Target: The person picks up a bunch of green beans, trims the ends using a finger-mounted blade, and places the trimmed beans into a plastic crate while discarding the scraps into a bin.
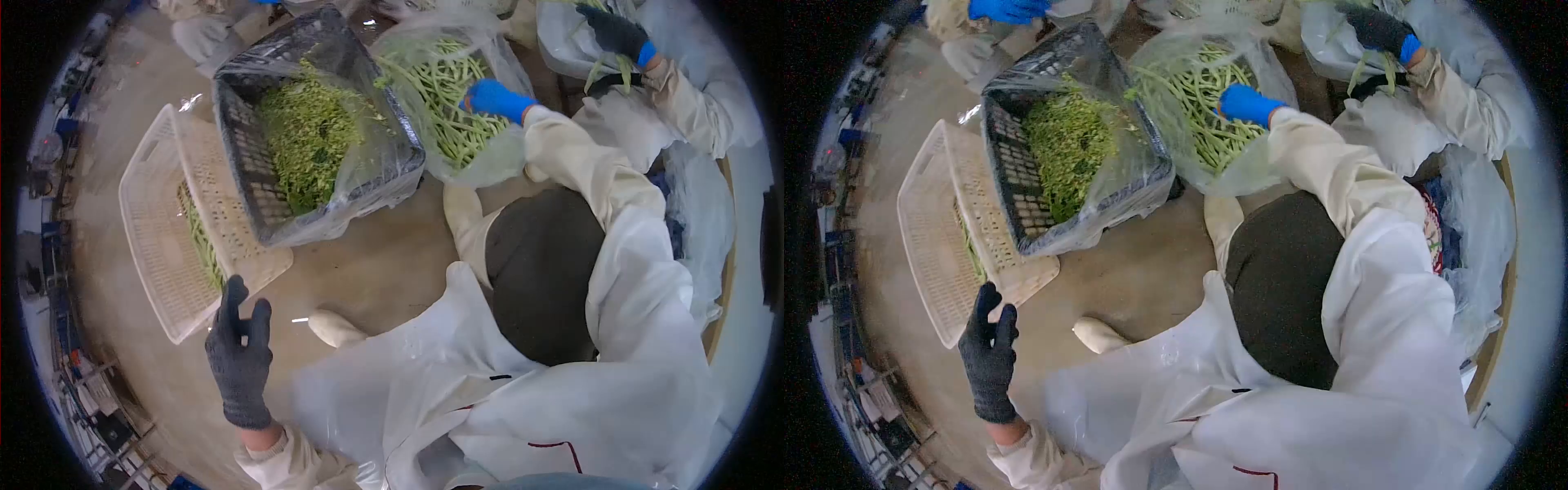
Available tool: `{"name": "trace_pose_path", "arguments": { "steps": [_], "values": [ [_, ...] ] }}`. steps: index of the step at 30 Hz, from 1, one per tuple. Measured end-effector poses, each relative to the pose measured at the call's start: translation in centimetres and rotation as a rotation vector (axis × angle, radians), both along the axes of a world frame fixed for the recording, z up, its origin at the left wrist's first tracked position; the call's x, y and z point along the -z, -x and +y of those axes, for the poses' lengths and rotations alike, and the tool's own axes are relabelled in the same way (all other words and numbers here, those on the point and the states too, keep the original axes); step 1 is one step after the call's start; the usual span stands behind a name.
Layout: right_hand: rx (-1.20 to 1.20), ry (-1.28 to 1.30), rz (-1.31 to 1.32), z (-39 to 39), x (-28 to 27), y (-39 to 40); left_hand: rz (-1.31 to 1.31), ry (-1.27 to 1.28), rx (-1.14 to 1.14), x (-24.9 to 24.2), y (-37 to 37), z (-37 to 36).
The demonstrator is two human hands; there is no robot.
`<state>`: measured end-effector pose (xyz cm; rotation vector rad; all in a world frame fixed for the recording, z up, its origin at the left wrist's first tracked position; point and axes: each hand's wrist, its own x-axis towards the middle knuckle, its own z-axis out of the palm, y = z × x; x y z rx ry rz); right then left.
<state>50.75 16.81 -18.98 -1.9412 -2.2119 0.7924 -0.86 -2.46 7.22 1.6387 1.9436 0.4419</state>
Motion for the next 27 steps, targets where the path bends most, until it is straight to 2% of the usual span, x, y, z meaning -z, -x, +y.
{"name": "trace_pose_path", "arguments": {
  "steps": [1, 3, 6, 7, 8, 9, 10, 13, 15, 17, 21, 22, 25, 27],
  "values": [
    [-0.020, -0.087, -0.030, -1.0, 4.0, -0.9, 0.012, 0.064, -0.007, -0.2, -0.9, 0.2],
    [0.119, 0.060, -0.084, -3.8, 8.0, -0.3, 0.124, 0.085, 0.116, 1.2, -0.2, 0.7],
    [0.283, -0.208, -0.013, -5.4, 16.8, 0.1, 0.185, 0.107, 0.231, 2.5, -0.5, 1.2],
    [0.288, -0.175, -0.070, -5.2, 16.5, 1.0, 0.189, 0.114, 0.258, 2.7, -1.2, 1.6],
    [0.291, -0.141, -0.126, -4.4, 16.2, 2.2, 0.124, 0.238, 0.131, 2.6, -2.3, 1.9],
    [0.293, -0.106, -0.181, -4.0, 17.0, 2.7, 0.134, 0.251, 0.151, 3.0, -2.4, 2.3],
    [0.280, -0.321, -0.291, -4.1, 18.0, 3.5, 0.145, 0.264, 0.171, 3.4, -2.3, 2.4],
    [0.346, -0.200, -0.292, -4.8, 18.8, 5.5, 0.191, 0.261, 0.242, 4.4, -2.3, 3.1],
    [0.368, -0.064, -0.189, -4.9, 18.9, 6.4, 0.222, 0.247, 0.292, 4.7, -2.2, 3.4],
    [0.369, 0.058, -0.158, -4.8, 18.7, 6.7, 0.219, 0.265, 0.259, 4.7, -2.3, 3.6],
    [0.628, 0.251, 0.032, -3.8, 17.5, 2.3, 0.166, 0.274, 0.273, 4.5, -2.0, 3.2],
    [0.616, 0.310, 0.123, -3.8, 15.5, 0.8, 0.194, 0.259, 0.319, 4.7, -1.2, 2.8],
    [0.656, -0.140, 0.570, -5.2, 14.1, -1.7, 0.233, 0.265, 0.365, 5.0, 0.2, 2.2],
    [0.648, -0.200, 0.735, -5.6, 10.4, -1.9, 0.207, 0.349, 0.268, 3.8, -1.0, 2.3]
  ]
}}
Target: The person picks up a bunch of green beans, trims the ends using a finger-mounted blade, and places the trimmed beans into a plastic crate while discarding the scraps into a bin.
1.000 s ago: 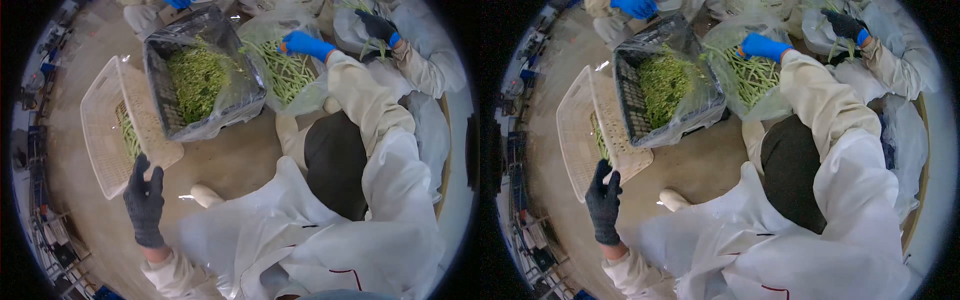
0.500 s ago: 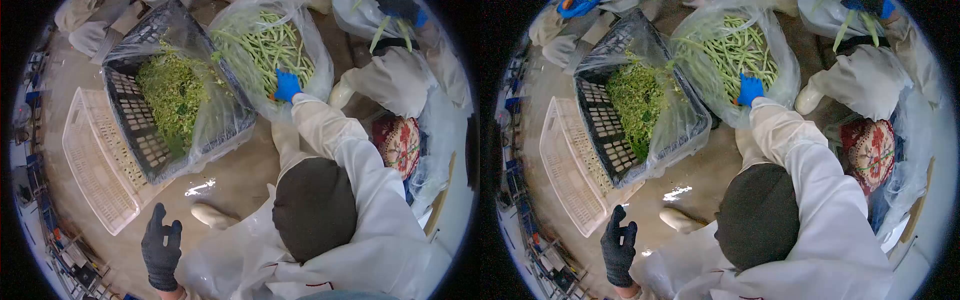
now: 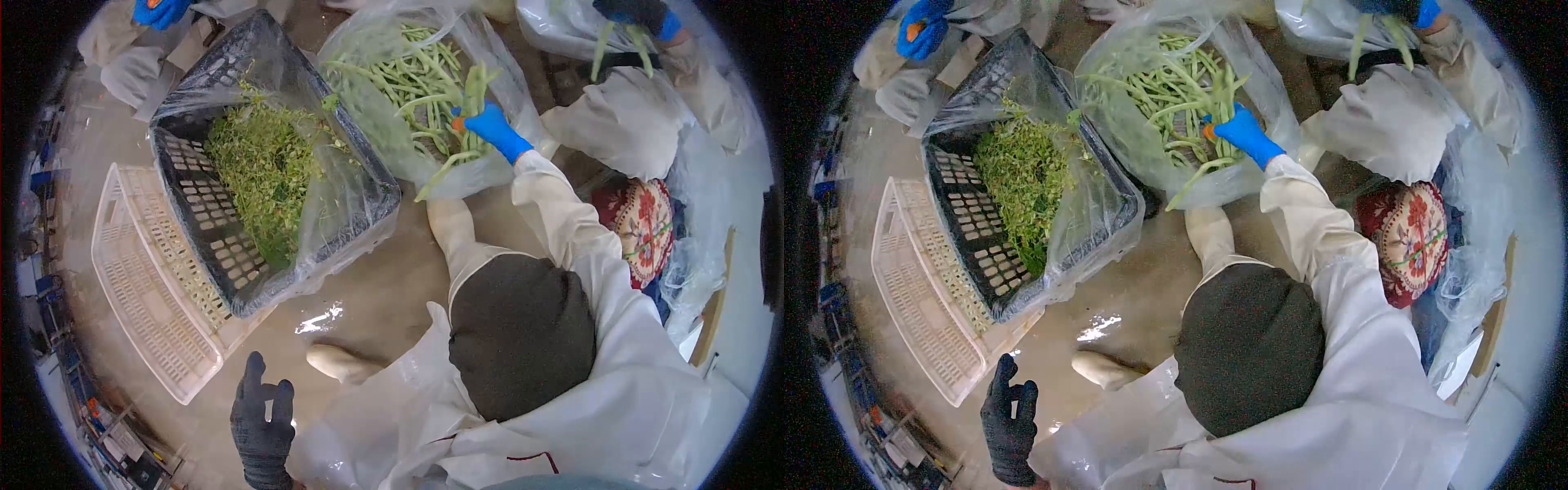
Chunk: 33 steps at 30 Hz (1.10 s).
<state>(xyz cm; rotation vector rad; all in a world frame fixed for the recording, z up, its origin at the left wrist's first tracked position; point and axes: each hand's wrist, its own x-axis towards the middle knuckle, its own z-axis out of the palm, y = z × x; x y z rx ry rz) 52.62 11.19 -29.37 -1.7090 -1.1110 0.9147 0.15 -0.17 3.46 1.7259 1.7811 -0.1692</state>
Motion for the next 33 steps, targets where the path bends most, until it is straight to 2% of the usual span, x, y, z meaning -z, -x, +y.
{"name": "trace_pose_path", "arguments": {
  "steps": [3, 6, 7, 11, 14, 15, 18, 19, 22, 26, 27, 30, 31, 33],
  "values": [
    [0.093, -0.163, 0.176, 0.1, -3.0, -0.1, -0.091, -0.041, 0.008, -0.5, 0.1, -0.7],
    [0.119, -0.116, -0.345, 0.1, -5.2, 0.1, -0.055, -0.090, 0.068, -0.9, 0.1, -1.2],
    [0.055, -0.002, -0.318, 0.8, -3.0, -1.1, -0.061, -0.101, 0.094, -0.8, 0.5, -1.6],
    [-0.019, 0.211, -0.229, 2.0, -1.3, 0.2, -0.092, -0.145, 0.122, -0.4, 1.0, -2.0],
    [-0.002, 0.385, -0.543, 3.2, 1.5, 1.1, -0.116, -0.103, 0.121, -0.2, 0.8, -1.7],
    [0.100, 0.337, -0.637, 3.7, 2.6, 1.9, -0.121, -0.081, 0.121, -0.2, 0.7, -1.3],
    [0.085, 0.540, -0.587, 5.5, 4.9, 2.0, -0.033, 0.011, 0.088, -0.4, -0.1, -0.4],
    [0.153, 0.541, -0.707, 5.8, 5.1, 3.0, -0.045, -0.024, 0.127, -0.2, -0.3, -0.2],
    [-0.012, 0.579, -0.995, 7.5, 6.3, 5.3, -0.070, -0.103, 0.214, 0.2, -0.7, 0.6],
    [0.102, 0.346, -1.240, 8.0, 12.9, 9.2, -0.101, -0.099, 0.230, 0.8, -1.4, 1.0],
    [0.088, 0.411, -1.083, 7.8, 11.2, 9.5, -0.112, -0.105, 0.229, 0.9, -1.6, 1.1],
    [0.220, 0.304, -0.871, 6.5, 10.1, 8.1, -0.086, -0.108, 0.219, 0.6, -1.8, 1.2],
    [0.189, 0.433, -0.769, 6.3, 7.9, 7.2, -0.082, -0.065, 0.164, 0.7, -1.6, 1.1],
    [0.246, 0.369, -0.643, 5.7, 3.7, 5.4, -0.081, 0.020, 0.053, 0.8, -1.2, 0.6]
  ]
}}
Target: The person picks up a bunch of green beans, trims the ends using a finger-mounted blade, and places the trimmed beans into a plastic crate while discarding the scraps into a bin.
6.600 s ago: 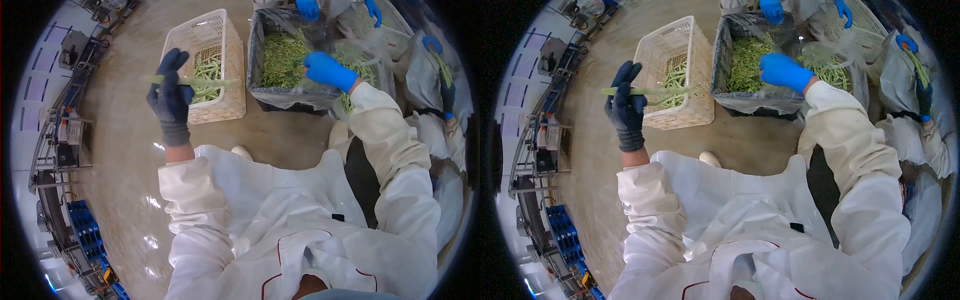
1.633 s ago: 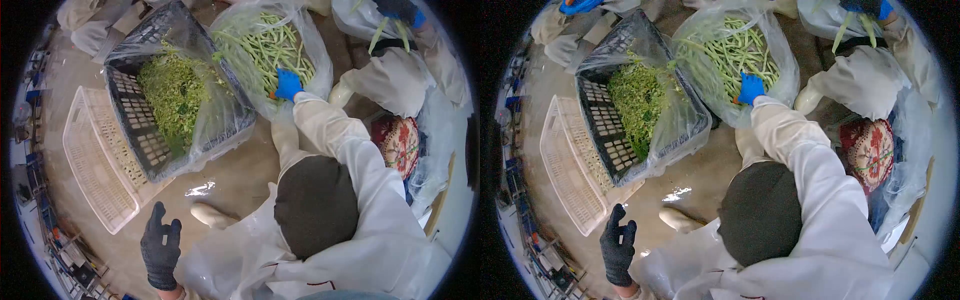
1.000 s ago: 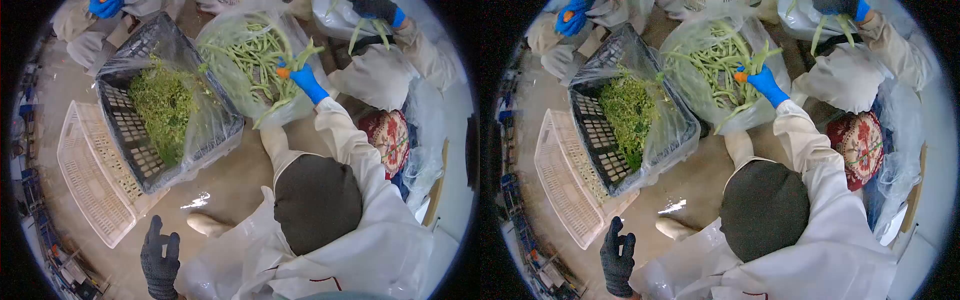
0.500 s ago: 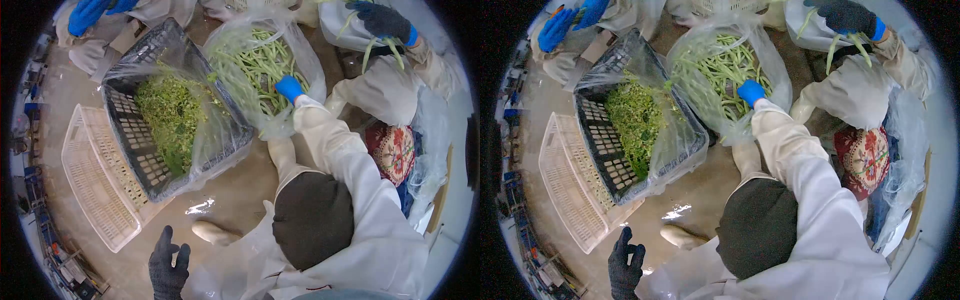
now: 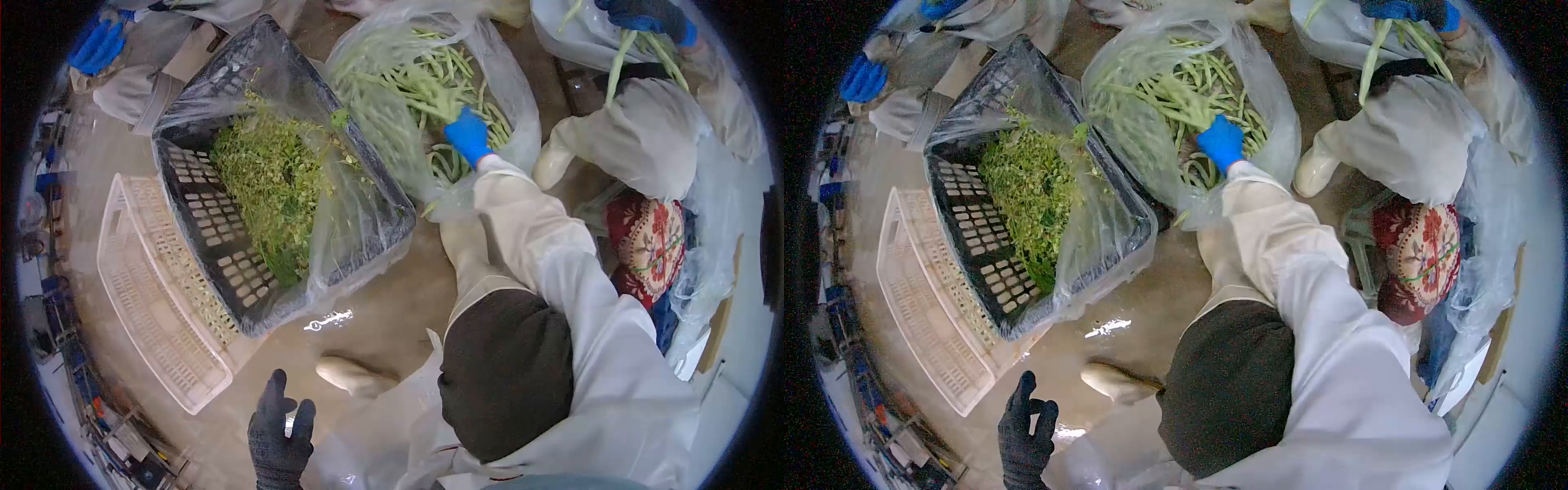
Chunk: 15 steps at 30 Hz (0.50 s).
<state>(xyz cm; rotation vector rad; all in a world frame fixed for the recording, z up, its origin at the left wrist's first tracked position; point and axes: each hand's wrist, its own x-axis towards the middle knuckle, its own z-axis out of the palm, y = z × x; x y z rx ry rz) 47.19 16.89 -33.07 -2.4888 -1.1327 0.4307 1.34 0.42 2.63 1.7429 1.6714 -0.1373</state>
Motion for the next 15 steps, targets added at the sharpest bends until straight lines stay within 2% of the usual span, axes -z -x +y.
{"name": "trace_pose_path", "arguments": {
  "steps": [1, 3, 4, 6, 8, 11, 12, 15],
  "values": [
    [0.026, -0.048, 0.052, -0.6, -0.6, -1.0, 0.004, 0.009, -0.019, -0.2, -0.1, -0.2],
    [-0.017, -0.349, 0.368, -1.9, -1.5, -3.6, 0.011, 0.024, -0.056, -0.7, -0.4, -0.4],
    [-0.040, -0.502, 0.525, -2.3, -1.6, -5.3, 0.013, -0.027, 0.011, -0.7, 0.0, -0.7],
    [-0.047, -0.505, 0.397, -2.3, 1.6, -8.8, 0.015, -0.139, 0.145, -0.2, 1.1, -1.1],
    [-0.034, -0.265, 0.129, -3.6, -4.9, -7.0, 0.027, -0.084, 0.104, -0.7, 1.3, -1.5],
    [-0.098, -0.627, 0.498, -3.1, -3.5, -8.6, 0.023, -0.110, 0.112, -1.5, 1.2, -1.5],
    [0.022, -0.492, 0.492, -3.8, -6.9, -7.3, 0.018, -0.119, 0.120, -1.6, 1.0, -1.9],
    [-0.071, -0.527, 0.416, -2.9, -11.1, -6.8, -0.014, -0.218, 0.191, -2.0, 0.4, -2.4]
  ]
}}
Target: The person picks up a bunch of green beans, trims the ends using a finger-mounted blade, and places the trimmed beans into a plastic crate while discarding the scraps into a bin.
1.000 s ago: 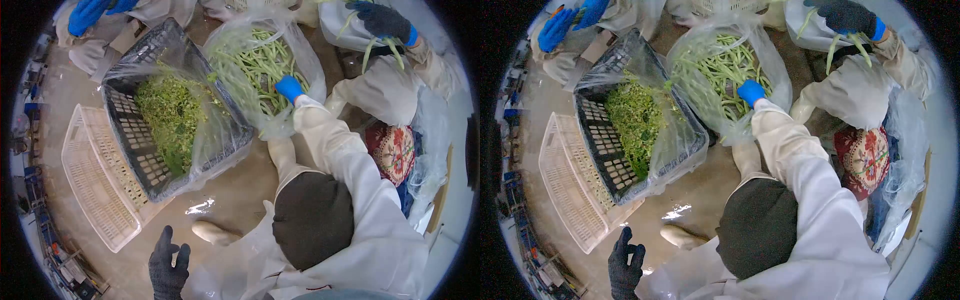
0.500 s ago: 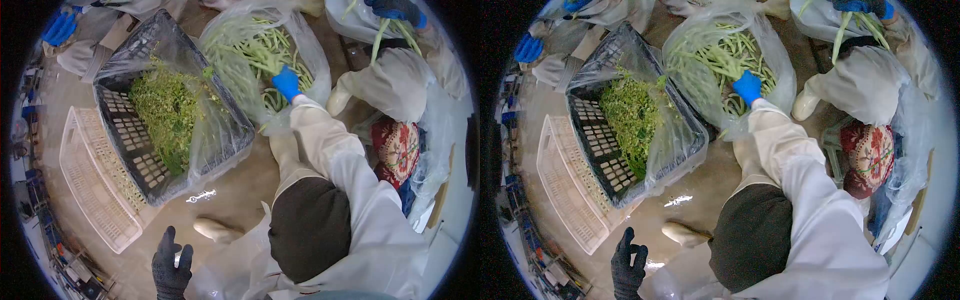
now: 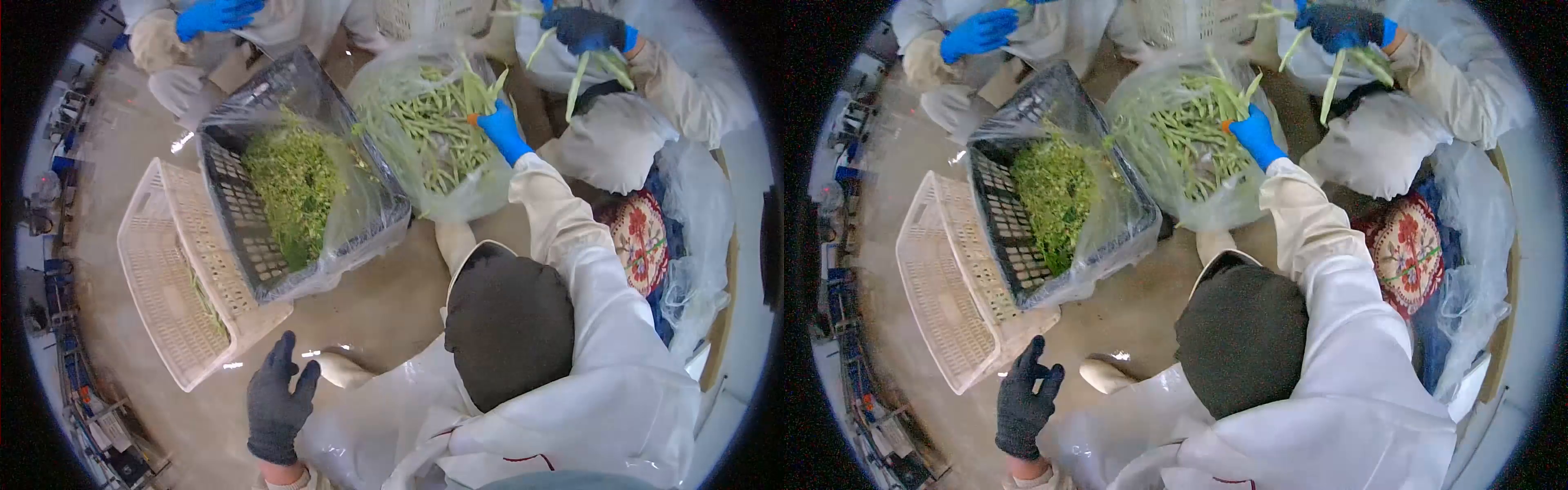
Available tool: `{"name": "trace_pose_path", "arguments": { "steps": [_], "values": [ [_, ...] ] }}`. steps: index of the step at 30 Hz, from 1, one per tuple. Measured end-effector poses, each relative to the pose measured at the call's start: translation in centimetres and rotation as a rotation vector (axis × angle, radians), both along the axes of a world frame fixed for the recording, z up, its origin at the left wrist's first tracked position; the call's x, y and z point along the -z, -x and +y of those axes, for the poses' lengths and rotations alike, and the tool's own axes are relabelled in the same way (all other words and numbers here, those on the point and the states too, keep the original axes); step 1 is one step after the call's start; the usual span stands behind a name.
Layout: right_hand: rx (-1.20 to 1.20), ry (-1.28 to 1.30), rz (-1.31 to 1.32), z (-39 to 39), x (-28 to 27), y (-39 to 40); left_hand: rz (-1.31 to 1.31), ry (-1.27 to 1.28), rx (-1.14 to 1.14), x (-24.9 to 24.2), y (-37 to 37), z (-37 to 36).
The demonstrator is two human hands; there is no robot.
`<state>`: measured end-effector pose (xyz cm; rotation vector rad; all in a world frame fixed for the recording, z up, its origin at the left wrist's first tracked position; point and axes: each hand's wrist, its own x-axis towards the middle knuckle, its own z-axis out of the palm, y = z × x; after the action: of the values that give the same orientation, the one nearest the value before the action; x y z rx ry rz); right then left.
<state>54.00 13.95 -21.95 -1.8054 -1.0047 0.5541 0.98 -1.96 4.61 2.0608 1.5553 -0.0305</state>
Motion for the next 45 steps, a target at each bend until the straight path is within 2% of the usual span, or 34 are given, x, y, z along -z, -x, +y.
{"name": "trace_pose_path", "arguments": {
  "steps": [3, 6, 7, 10, 11, 12, 17, 19, 21, 23, 25, 27, 29, 33, 34, 35, 36, 37, 38, 40, 43, 45],
  "values": [
    [-0.080, -0.143, 0.273, 0.9, -4.2, 0.8, -0.013, 0.027, -0.029, -0.4, -0.7, -0.2],
    [-0.145, -0.032, 0.216, 1.0, -8.3, 1.4, -0.017, -0.030, 0.040, -0.8, -1.2, -0.5],
    [-0.117, -0.134, 0.247, 3.0, -5.3, -0.4, -0.004, -0.060, 0.071, -0.5, -1.0, -0.4],
    [-0.426, -0.154, 0.444, 0.9, -11.8, 1.7, -0.011, -0.177, 0.135, 0.8, -0.8, -0.5],
    [-0.527, -0.051, 0.708, -0.8, -17.3, 4.5, -0.048, -0.203, 0.123, -0.1, -1.3, -0.6],
    [-0.594, -0.051, 0.715, -2.0, -20.2, 6.2, -0.076, -0.206, 0.121, -0.3, -1.9, -0.1],
    [-0.917, -0.021, 0.644, -6.2, -31.0, 14.4, -0.462, -0.166, 0.000, -1.0, -3.8, 1.5],
    [-1.051, -0.003, 0.624, -7.3, -32.5, 17.3, -0.783, -0.096, -0.036, -0.8, -4.3, 1.9],
    [-1.086, 0.051, 0.650, -9.9, -35.2, 21.5, -1.236, -0.011, -0.053, -0.7, -4.7, 2.4],
    [-1.131, 0.078, 0.730, -11.9, -35.4, 25.5, -1.246, -0.188, 0.049, -1.3, -4.3, 3.3],
    [-1.142, 0.110, 0.832, -13.8, -35.1, 29.2, -1.531, -0.095, 0.039, -1.7, -3.6, 4.4],
    [-1.149, 0.149, 0.881, -13.9, -33.5, 32.3, -1.521, -0.254, 0.023, -1.3, -2.4, 4.3],
    [-1.155, 0.207, 0.884, -13.2, -31.9, 33.8, -1.366, -0.459, -0.023, -0.7, -1.1, 3.8],
    [-1.229, 0.219, 0.692, -12.0, -32.2, 35.2, -2.093, 0.372, -0.322, -2.2, 1.0, 4.5],
    [-1.258, 0.207, 0.632, -11.6, -32.2, 35.4, -1.953, 0.101, -0.196, -2.4, 1.6, 4.9],
    [-1.281, 0.233, 0.657, -11.6, -32.2, 35.7, -2.086, 0.166, -0.334, -2.7, 2.5, 4.9],
    [-1.303, 0.259, 0.687, -11.7, -32.6, 35.8, -2.211, 0.233, -0.482, -5.3, 2.7, 4.1],
    [-1.325, 0.285, 0.715, -11.8, -32.7, 36.0, -2.147, 0.162, -0.338, -5.5, 3.5, 4.2],
    [-1.338, 0.288, 0.723, -11.7, -32.2, 36.1, -2.116, 0.144, -0.291, -5.5, 3.8, 4.4],
    [-1.359, 0.291, 0.735, -11.7, -31.4, 36.3, -2.081, 0.107, -0.348, -5.9, 3.1, 3.7],
    [-1.317, 0.337, 0.761, -12.2, -31.7, 36.6, -2.006, 0.194, -0.544, -5.9, 2.3, 2.6],
    [-1.281, 0.327, 0.792, -12.5, -32.3, 36.8, -1.951, 0.168, -0.562, -5.1, 2.4, 2.8]
  ]
}}
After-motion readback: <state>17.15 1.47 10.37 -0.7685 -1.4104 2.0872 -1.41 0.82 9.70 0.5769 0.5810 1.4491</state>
